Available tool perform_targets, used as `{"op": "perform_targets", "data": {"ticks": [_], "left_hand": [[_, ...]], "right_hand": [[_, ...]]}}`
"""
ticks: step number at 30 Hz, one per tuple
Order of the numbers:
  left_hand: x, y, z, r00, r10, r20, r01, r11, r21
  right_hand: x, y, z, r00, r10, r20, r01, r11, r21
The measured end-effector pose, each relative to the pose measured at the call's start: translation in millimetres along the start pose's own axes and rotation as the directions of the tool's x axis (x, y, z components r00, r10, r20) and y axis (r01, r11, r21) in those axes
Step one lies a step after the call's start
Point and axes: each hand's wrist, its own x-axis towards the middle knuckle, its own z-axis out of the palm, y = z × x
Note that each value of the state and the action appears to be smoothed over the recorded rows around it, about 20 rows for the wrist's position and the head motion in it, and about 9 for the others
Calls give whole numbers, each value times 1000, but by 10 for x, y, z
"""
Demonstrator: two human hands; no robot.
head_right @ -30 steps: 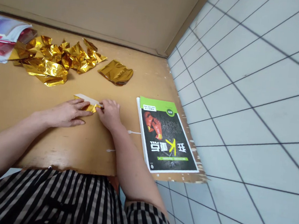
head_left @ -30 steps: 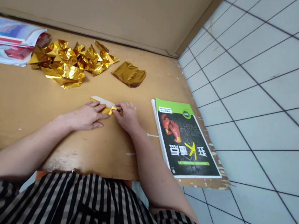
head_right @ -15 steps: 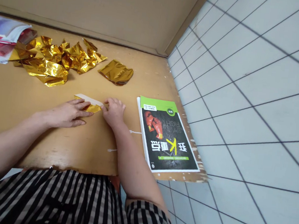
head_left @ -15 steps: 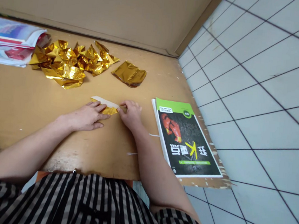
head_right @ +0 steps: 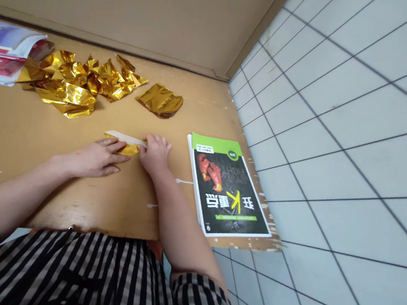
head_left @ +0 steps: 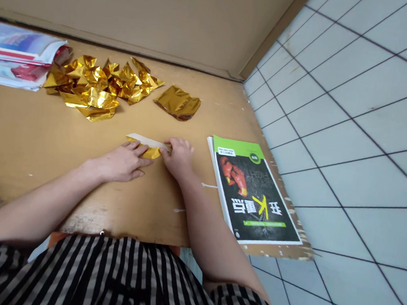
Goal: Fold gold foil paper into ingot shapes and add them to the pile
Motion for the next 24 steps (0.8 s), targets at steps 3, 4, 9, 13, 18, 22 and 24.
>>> {"op": "perform_targets", "data": {"ticks": [3,4,9,13,18,22,24], "left_hand": [[20,43,33,1000,6,-31,-5,1000,22],[30,38,49,998,2,-55,-1,1000,23],[102,-162,174,956,-97,-278,70,992,-105],[159,-372,260,878,-296,-376,222,948,-228],[190,-498,246,853,-421,-309,330,893,-306],[212,-517,211,862,-423,-278,322,883,-342],[224,-510,203,860,-429,-276,320,875,-363]], "right_hand": [[13,56,-13,1000,2,4,-2,1000,16],[11,60,-17,1000,-9,6,9,1000,19],[-9,26,-41,999,-22,25,21,999,25],[4,13,-67,999,-31,31,29,998,51],[32,-38,-103,997,33,77,-35,999,25],[46,-77,-117,993,66,100,-68,997,18],[47,-82,-118,993,60,103,-63,997,34]]}}
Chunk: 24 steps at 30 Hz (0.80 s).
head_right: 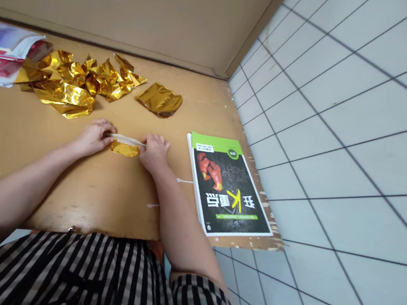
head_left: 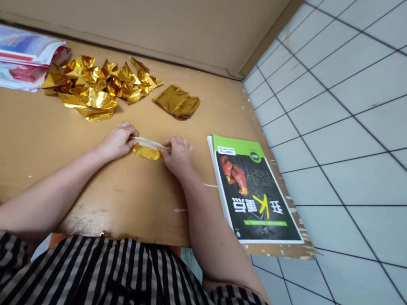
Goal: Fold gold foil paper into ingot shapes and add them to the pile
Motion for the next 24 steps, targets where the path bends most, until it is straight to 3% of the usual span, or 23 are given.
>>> {"op": "perform_targets", "data": {"ticks": [6,12,18,24], "left_hand": [[-17,33,32,999,19,-40,-21,999,-50],[-67,48,32,981,186,-50,-183,981,66],[-132,109,-38,964,263,28,-263,942,208],[-214,188,-22,956,281,80,-292,933,210]], "right_hand": [[-34,-17,-2,999,-51,12,51,999,0],[-76,-28,-24,976,-216,25,217,960,-177],[-175,22,-111,939,-323,120,344,903,-258],[-300,1,-223,918,-346,192,391,868,-306]]}}
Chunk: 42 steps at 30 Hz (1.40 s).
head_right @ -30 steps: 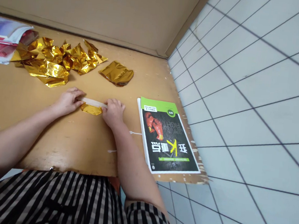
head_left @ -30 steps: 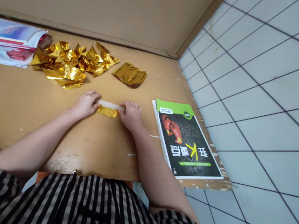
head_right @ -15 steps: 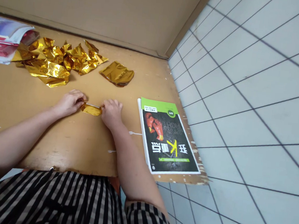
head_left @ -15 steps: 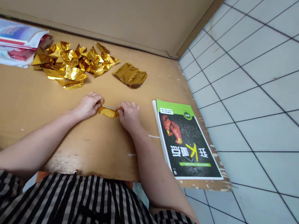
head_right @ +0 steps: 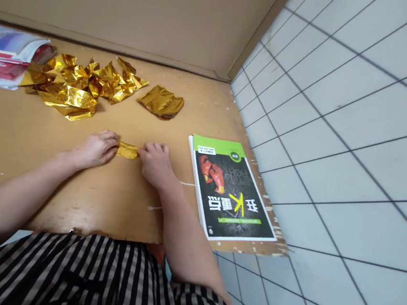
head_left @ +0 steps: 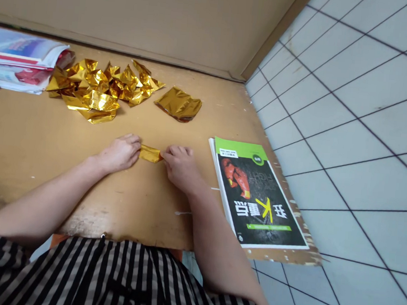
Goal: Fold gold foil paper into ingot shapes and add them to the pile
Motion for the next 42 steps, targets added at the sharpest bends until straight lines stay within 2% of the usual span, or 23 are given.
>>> {"op": "perform_targets", "data": {"ticks": [3,6,10,15,21,25,32,37,42], "left_hand": [[3,133,87,998,53,36,-52,999,-17],[16,268,190,985,109,132,-109,994,-12],[12,309,243,968,116,222,-114,993,-19],[-38,208,115,965,80,251,-80,997,-13],[-84,157,-94,947,-98,305,76,994,84],[-78,183,-94,953,-96,286,61,990,129],[-68,191,-46,962,-77,261,43,990,134],[-62,204,-69,954,-107,279,74,989,124],[-58,212,-68,955,-106,277,77,990,115]], "right_hand": [[-4,-39,-36,1000,3,30,-2,999,-38],[-1,-65,-65,998,9,62,-6,999,-53],[-5,-73,-88,996,17,90,-13,999,-51],[-5,-64,-76,997,20,72,-16,998,-54],[-14,-66,-69,999,5,53,-2,998,-58],[1,-113,-36,999,-22,35,24,998,-59],[120,-265,160,980,-197,38,194,978,80],[123,-263,190,985,-155,78,143,980,141],[13,-170,37,983,-88,159,68,989,128]]}}
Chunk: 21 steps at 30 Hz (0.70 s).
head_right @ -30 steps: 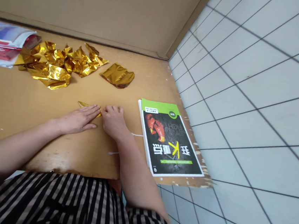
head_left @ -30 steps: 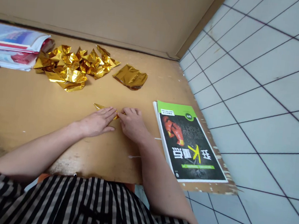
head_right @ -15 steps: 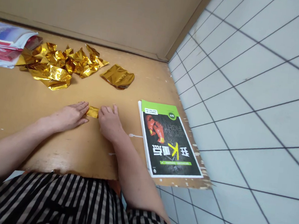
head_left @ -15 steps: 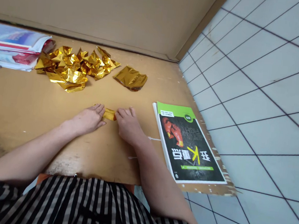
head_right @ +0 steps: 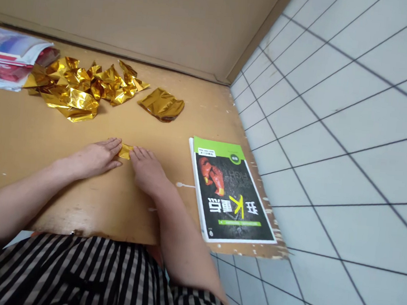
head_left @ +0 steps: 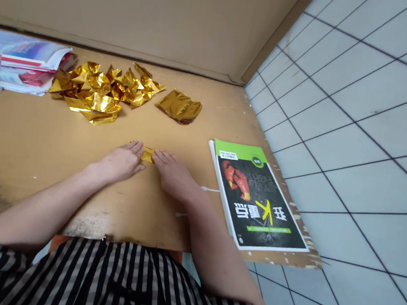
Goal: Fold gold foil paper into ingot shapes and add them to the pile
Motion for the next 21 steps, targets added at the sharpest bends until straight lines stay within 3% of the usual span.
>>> {"op": "perform_targets", "data": {"ticks": [8,13,18,21], "left_hand": [[31,-50,-61,998,-38,-57,34,997,-70],[100,-171,-13,982,-71,-176,52,993,-110],[193,-262,99,936,-102,-337,33,978,-205],[227,-307,127,925,-170,-340,69,954,-291]], "right_hand": [[-123,39,-211,997,72,-32,-76,990,-117],[23,75,-100,980,117,-159,-140,980,-142],[193,135,38,946,141,-292,-176,980,-97],[231,151,61,928,212,-306,-234,972,-37]]}}
